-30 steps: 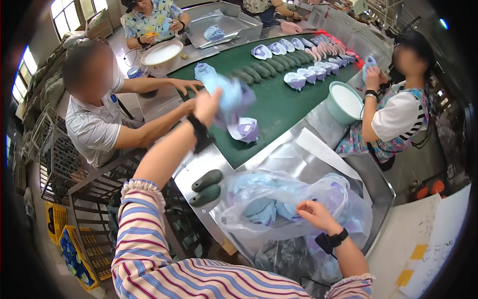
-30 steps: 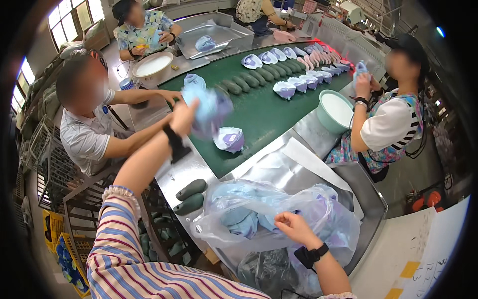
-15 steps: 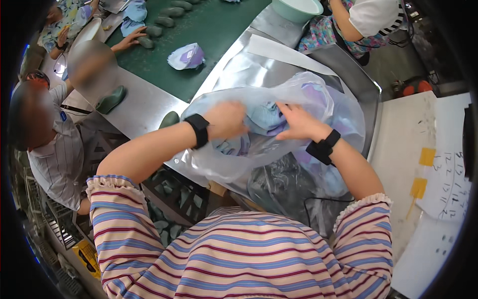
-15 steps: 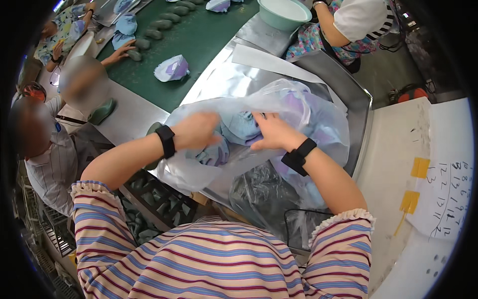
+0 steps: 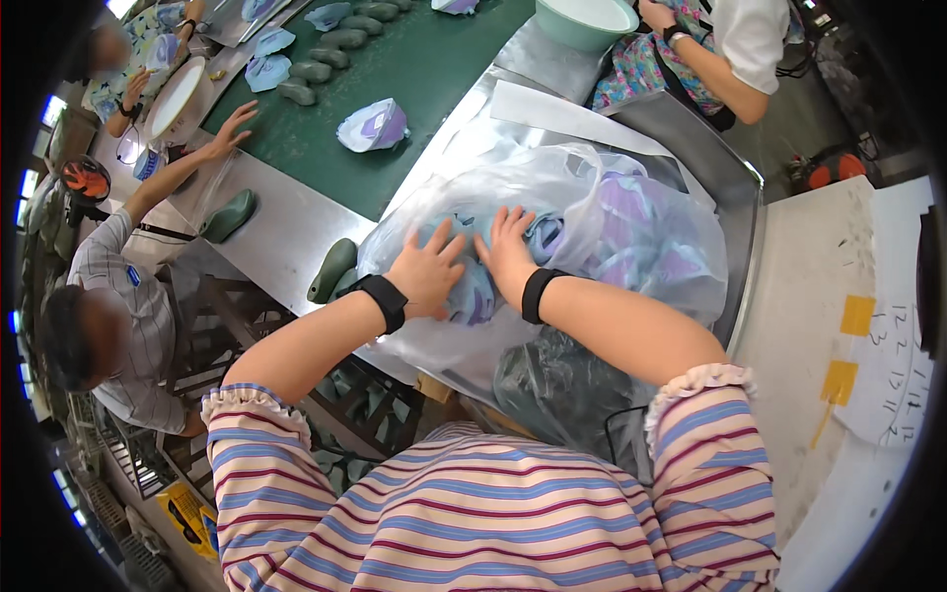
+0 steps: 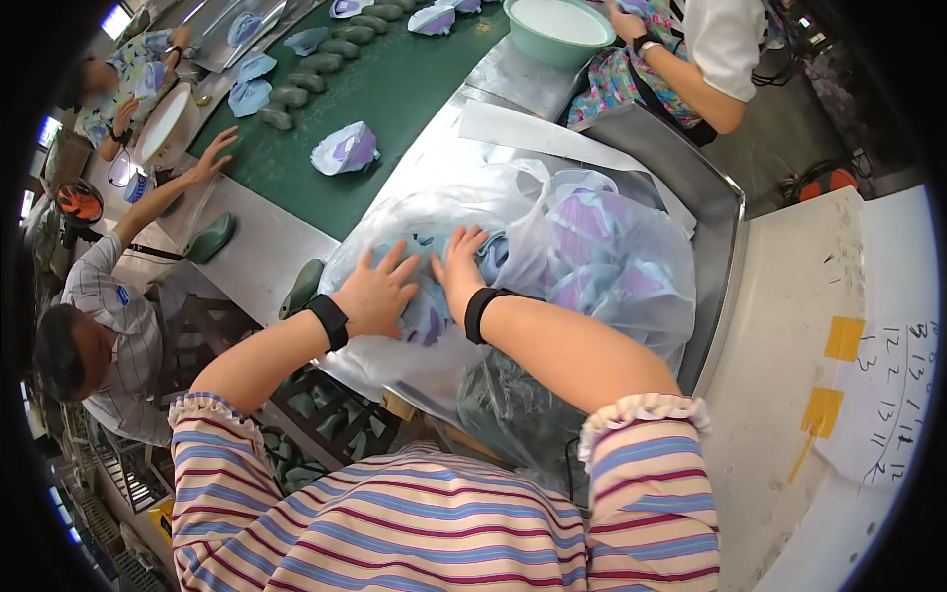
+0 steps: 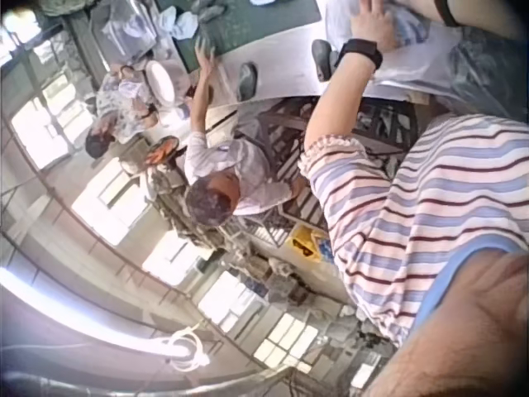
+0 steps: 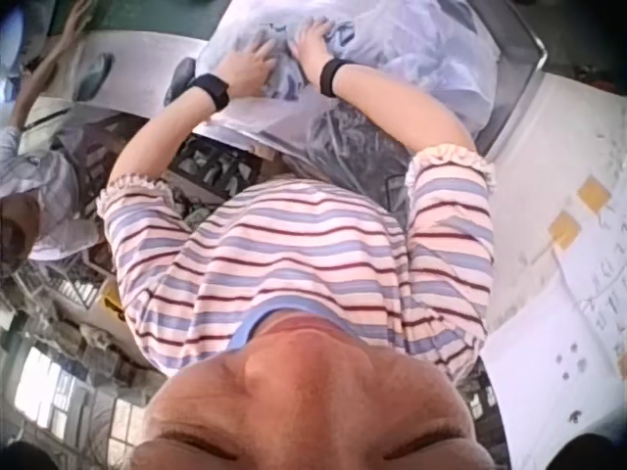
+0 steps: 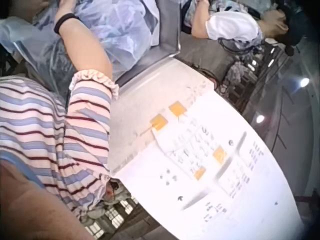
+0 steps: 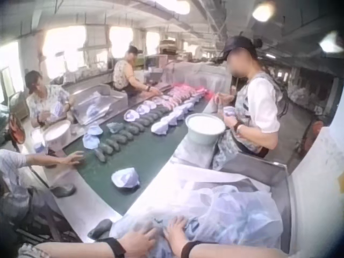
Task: The person packs light blue and purple slippers into clear plastic bags at a factory workstation. They repeatedly pick up pairs of slippers, fold them, and place them into bags, then set the filled bags aside on the table.
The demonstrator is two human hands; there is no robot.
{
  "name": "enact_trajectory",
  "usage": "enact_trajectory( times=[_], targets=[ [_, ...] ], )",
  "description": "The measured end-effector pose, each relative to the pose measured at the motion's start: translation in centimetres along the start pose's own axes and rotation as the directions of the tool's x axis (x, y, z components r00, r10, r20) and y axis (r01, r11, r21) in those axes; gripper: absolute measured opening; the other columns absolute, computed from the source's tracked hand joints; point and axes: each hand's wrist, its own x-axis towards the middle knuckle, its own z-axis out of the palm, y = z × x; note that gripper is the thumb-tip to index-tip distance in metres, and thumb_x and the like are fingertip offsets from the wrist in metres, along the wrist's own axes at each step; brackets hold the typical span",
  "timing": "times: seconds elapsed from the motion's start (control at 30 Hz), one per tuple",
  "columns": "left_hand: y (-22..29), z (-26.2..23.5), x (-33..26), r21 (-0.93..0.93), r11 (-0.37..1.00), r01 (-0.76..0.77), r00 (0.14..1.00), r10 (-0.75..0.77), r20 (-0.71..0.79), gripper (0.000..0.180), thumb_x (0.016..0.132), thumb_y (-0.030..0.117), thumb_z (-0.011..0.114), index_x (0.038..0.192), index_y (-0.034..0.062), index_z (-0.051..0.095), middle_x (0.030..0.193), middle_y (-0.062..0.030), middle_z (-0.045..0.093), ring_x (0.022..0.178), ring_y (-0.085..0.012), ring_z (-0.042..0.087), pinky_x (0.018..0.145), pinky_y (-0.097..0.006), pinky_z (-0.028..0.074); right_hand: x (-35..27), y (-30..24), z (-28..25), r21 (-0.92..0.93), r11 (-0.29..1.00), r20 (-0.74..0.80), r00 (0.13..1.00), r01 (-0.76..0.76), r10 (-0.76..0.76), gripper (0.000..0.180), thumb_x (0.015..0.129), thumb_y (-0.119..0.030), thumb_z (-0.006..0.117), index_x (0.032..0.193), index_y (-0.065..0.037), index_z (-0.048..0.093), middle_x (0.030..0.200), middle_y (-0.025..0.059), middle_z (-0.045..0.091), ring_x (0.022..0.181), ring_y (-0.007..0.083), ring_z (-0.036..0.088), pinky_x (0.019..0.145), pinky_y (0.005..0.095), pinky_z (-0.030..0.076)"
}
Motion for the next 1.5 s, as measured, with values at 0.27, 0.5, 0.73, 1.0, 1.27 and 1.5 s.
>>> enact_trajectory(
  times=[0.27, 0.5, 0.73, 1.0, 1.27, 1.5],
  targets=[
    [-2.1, 1.6, -0.5, -0.281, 0.958, -0.062, 0.998, 0.060, -0.018, 0.080, 0.063, 0.042, 0.074, 0.128, 0.0108, 0.039, 0.142, -0.0143, 0.021, 0.133, -0.0354, 0.014, 0.102, -0.048, 0.026, -0.2, 12.5, -2.3, 0.817, 0.541, -0.221, 0.975, 0.201, -0.028, 0.052, 0.066, -0.017, 0.060, 0.116, -0.006, 0.050, 0.097, 0.0199, 0.060, 0.088, 0.0277, 0.060, 0.071, 0.0383, 0.047],
    [4.1, -6.5, -1.8, -0.798, -0.257, -0.545, 0.834, -0.259, -0.486, 0.082, 0.077, 0.032, 0.068, 0.137, 0.0036, 0.018, 0.132, -0.0144, 0.033, 0.120, -0.0209, 0.037, 0.091, -0.033, 0.038, -10.2, 13.8, -8.5, 0.820, -0.132, -0.474, 0.790, 0.557, 0.389, 0.072, 0.067, -0.029, 0.072, 0.126, -0.002, 0.040, 0.119, 0.0185, 0.050, 0.111, 0.0249, 0.049, 0.093, 0.0310, 0.037],
    [2.8, -6.1, -6.5, -0.513, -0.550, -0.660, 0.751, -0.519, -0.409, 0.047, 0.085, 0.021, 0.053, 0.125, -0.0014, 0.038, 0.116, -0.0134, 0.053, 0.103, -0.0226, 0.055, 0.091, -0.037, 0.043, -14.2, 12.6, -8.9, 0.752, 0.285, -0.643, 0.563, 0.595, 0.520, 0.085, 0.063, -0.030, 0.076, 0.132, -0.006, 0.032, 0.138, 0.0222, 0.027, 0.128, 0.0339, 0.029, 0.104, 0.0373, 0.025],
    [-0.5, -4.2, -7.9, -0.308, -0.652, -0.692, 0.708, -0.534, -0.462, 0.050, 0.083, 0.028, 0.052, 0.125, 0.0032, 0.041, 0.122, -0.0112, 0.050, 0.110, -0.0244, 0.049, 0.095, -0.044, 0.037, -9.5, 11.1, -5.8, 0.276, -0.788, -0.184, 0.835, 0.551, 0.519, 0.070, 0.065, -0.010, 0.069, 0.125, -0.007, 0.034, 0.127, 0.0149, 0.039, 0.120, 0.0266, 0.039, 0.093, 0.0364, 0.039],
    [-6.9, -6.3, -2.4, -0.575, -0.493, -0.653, 0.744, -0.558, -0.367, 0.063, 0.086, 0.036, 0.052, 0.135, 0.0083, 0.024, 0.135, -0.0109, 0.035, 0.122, -0.0278, 0.037, 0.094, -0.052, 0.037, -0.8, 12.3, -9.9, 0.619, 0.572, -0.785, 0.456, 0.538, 0.420, 0.070, 0.057, -0.007, 0.074, 0.118, -0.012, 0.041, 0.131, 0.0187, 0.034, 0.115, 0.0388, 0.040, 0.092, 0.0428, 0.041],
    [-8.7, -7.3, -2.9, -0.911, 0.016, -0.412, 0.893, -0.191, -0.407, 0.052, 0.087, 0.032, 0.051, 0.123, -0.0035, 0.041, 0.119, -0.0113, 0.048, 0.114, -0.0220, 0.043, 0.092, -0.037, 0.039, 1.5, 14.6, -8.9, 0.858, 0.175, -0.498, 0.698, 0.483, 0.515, 0.029, 0.072, -0.005, 0.059, 0.101, -0.004, 0.054, 0.095, 0.0170, 0.057, 0.085, 0.0252, 0.058, 0.072, 0.0349, 0.047]
  ],
)
